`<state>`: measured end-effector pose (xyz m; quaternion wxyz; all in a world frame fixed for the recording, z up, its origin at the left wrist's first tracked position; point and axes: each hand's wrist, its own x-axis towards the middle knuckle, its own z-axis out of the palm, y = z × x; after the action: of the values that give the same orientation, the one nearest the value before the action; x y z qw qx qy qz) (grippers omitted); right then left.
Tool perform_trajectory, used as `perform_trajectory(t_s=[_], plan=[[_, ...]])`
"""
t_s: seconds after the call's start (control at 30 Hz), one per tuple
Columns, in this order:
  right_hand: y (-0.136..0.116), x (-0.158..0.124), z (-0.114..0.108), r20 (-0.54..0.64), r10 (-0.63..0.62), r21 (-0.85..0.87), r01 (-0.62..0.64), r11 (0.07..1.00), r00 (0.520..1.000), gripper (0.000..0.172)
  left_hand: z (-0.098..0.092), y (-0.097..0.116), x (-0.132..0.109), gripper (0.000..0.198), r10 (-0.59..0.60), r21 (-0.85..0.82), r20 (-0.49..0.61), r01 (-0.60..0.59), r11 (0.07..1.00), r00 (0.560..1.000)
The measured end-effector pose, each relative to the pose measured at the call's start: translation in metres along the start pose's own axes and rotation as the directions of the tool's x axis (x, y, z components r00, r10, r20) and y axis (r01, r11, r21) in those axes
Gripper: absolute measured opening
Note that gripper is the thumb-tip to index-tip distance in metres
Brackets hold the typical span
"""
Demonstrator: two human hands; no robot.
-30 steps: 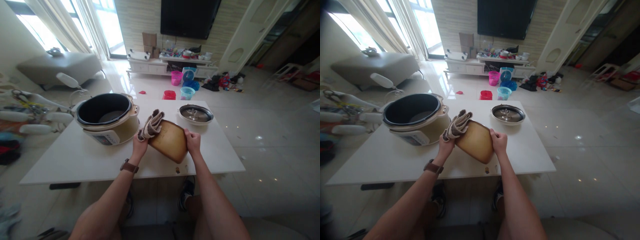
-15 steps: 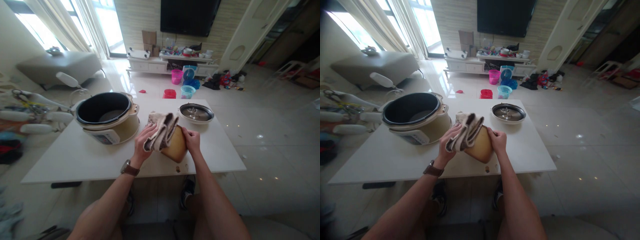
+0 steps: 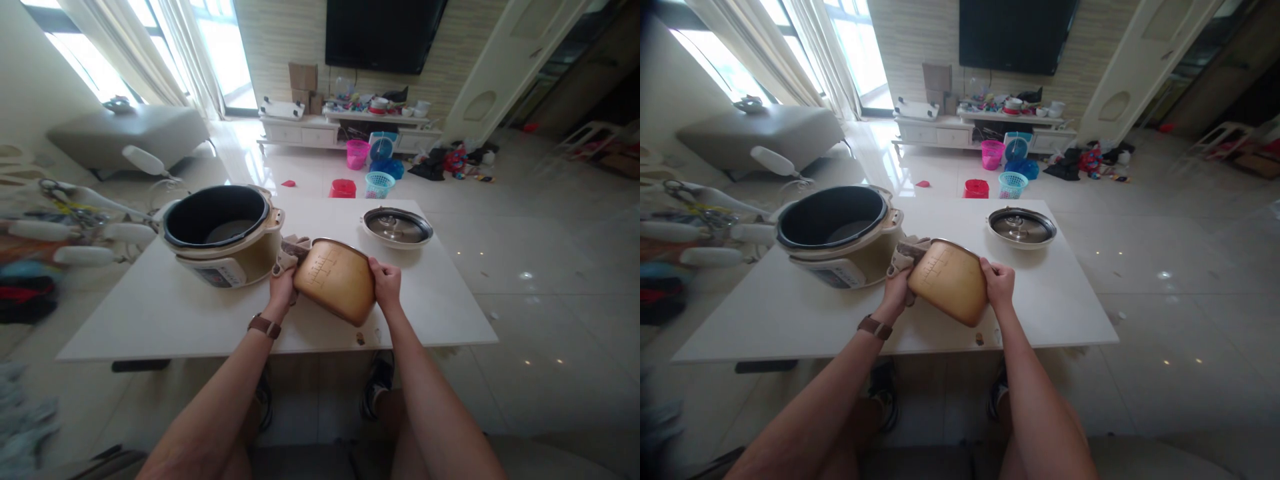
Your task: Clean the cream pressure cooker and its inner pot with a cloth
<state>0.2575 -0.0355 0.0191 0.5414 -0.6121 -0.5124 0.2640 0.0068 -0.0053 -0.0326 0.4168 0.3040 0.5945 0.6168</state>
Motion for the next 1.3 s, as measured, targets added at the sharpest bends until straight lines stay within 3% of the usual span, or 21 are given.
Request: perform_trajectory(t_s=[0.07,0.13,0.23,0.3,0.37,0.47,0.5,0.53,0.6,0.73,0.8,0.87,0.93,1.0,1.07,1.2,1.27,1.3], plan=[[-0.001,0.001,0.0,0.007,-0.001,-0.01,0.001,1.0,1.0,0.064,0.0,-0.002,0.002,0.041,-0.052,-0.018,-0.008,0.051,0.999,0.999],[-0.003,0.003,-0.001,0.006,-0.018,-0.038,0.018,0.999,1.0,0.062,0.0,0.001,0.0,0.041,-0.001,-0.006,-0.005,0.001,1.0,1.0],[-0.011,0.003,-0.003,-0.013,-0.076,-0.111,0.075,0.991,0.997,0.06,-0.001,0.015,-0.012,0.036,0.159,0.047,0.041,-0.161,0.986,0.986],[-0.019,0.001,-0.004,-0.032,-0.112,-0.166,0.106,0.981,0.993,0.06,-0.003,0.028,-0.024,0.034,0.301,0.102,0.129,-0.315,0.944,0.945],[-0.027,-0.001,-0.004,-0.039,-0.116,-0.214,0.105,0.971,0.993,0.063,-0.006,0.039,-0.037,0.031,0.464,0.15,0.27,-0.513,0.845,0.844],[-0.035,-0.003,-0.003,-0.036,-0.06,-0.256,0.049,0.965,0.998,0.068,-0.01,0.051,-0.052,0.028,0.62,0.121,0.478,-0.745,0.656,0.623],[-0.036,-0.003,-0.002,-0.036,-0.041,-0.26,0.03,0.965,0.999,0.069,-0.011,0.053,-0.055,0.029,0.637,0.105,0.505,-0.774,0.624,0.582],[-0.036,-0.003,-0.002,-0.038,-0.028,-0.257,0.017,0.966,0.999,0.07,-0.011,0.053,-0.056,0.032,0.641,0.098,0.512,-0.78,0.618,0.572],[-0.033,-0.003,-0.003,-0.039,-0.021,-0.23,0.012,0.973,0.999,0.071,-0.011,0.052,-0.055,0.036,0.618,0.109,0.481,-0.741,0.662,0.622],[-0.022,-0.003,-0.003,-0.029,-0.027,-0.135,0.023,0.991,0.999,0.072,-0.008,0.037,-0.035,0.039,0.484,0.114,0.314,-0.539,0.835,0.817],[-0.017,-0.003,-0.003,-0.033,-0.032,-0.095,0.028,0.995,0.999,0.071,-0.005,0.024,-0.022,0.035,0.354,0.082,0.209,-0.377,0.923,0.912],[-0.013,-0.003,-0.003,-0.04,-0.03,-0.069,0.027,0.997,0.999,0.07,-0.001,0.009,-0.011,0.032,0.172,0.045,0.108,-0.178,0.983,0.979],[-0.011,-0.003,-0.002,-0.04,-0.021,-0.052,0.019,0.998,0.999,0.07,0.002,-0.006,-0.004,0.035,-0.054,0.001,0.048,0.054,0.999,0.997],[-0.01,-0.003,-0.002,-0.033,-0.011,-0.044,0.01,0.999,0.999,0.07,0.004,-0.014,0.0,0.039,-0.198,-0.033,0.029,0.199,0.979,0.98],[-0.009,-0.002,-0.002,-0.028,-0.005,-0.038,0.004,0.999,1.0,0.069,0.005,-0.013,0.001,0.042,-0.186,-0.04,0.017,0.186,0.982,0.982],[-0.009,-0.002,-0.001,-0.013,-0.01,-0.029,0.01,1.0,1.0,0.069,0.001,0.014,-0.007,0.037,0.119,0.04,0.054,-0.121,0.992,0.991],[-0.009,-0.002,-0.001,-0.003,-0.013,-0.03,0.013,0.999,1.0,0.07,-0.003,0.034,-0.018,0.034,0.297,0.112,0.183,-0.32,0.941,0.937],[-0.009,-0.002,0.0,0.001,-0.013,-0.03,0.013,0.999,1.0,0.07,-0.005,0.043,-0.025,0.034,0.389,0.134,0.261,-0.432,0.892,0.883]])
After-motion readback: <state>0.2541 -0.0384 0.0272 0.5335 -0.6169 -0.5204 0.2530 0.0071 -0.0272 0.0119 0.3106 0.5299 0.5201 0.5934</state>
